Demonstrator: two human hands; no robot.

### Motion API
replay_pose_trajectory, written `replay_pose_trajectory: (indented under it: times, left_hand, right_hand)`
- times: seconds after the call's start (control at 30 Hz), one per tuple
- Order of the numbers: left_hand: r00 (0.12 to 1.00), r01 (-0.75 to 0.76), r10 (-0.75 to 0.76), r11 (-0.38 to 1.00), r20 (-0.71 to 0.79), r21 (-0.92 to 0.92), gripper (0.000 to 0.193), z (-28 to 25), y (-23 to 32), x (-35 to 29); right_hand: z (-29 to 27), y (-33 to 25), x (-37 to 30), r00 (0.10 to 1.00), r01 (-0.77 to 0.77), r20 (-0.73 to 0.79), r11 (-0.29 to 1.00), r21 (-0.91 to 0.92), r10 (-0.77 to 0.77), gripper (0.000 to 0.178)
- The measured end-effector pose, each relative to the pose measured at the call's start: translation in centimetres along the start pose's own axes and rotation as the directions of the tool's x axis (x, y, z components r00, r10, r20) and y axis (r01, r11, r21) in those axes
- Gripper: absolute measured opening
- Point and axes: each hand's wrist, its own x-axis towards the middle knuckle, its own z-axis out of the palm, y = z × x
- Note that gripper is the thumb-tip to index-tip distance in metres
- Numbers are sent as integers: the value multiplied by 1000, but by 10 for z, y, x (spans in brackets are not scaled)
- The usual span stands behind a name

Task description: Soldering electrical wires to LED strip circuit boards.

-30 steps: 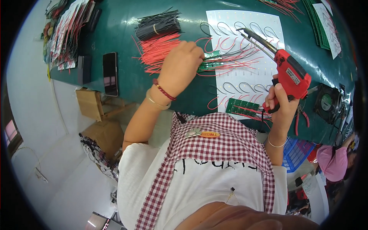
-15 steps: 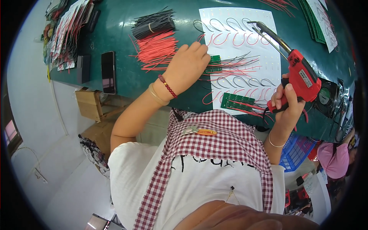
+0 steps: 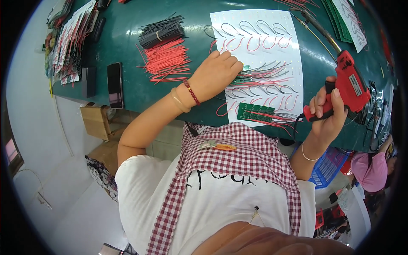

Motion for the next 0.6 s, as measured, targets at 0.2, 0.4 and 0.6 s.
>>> replay_pose_trajectory:
  times: [0.2, 0.4, 0.6]
  left_hand:
    - [981, 59, -87, 985, -172, -162, 14, 3, -3, 13]
    - [940, 258, -335, 831, -73, -493, 17, 9, -17, 24]
    - [923, 287, -383, 750, -37, -596, 10, -1, -13, 23]
  right_hand:
    - [2, 3, 9, 999, -31, 27, 999, 14, 31, 32]
    - [14, 9, 26, 997, -52, 68, 991, 126, 44, 29]
    - [19, 20, 29, 996, -88, 40, 992, 95, 84, 28]
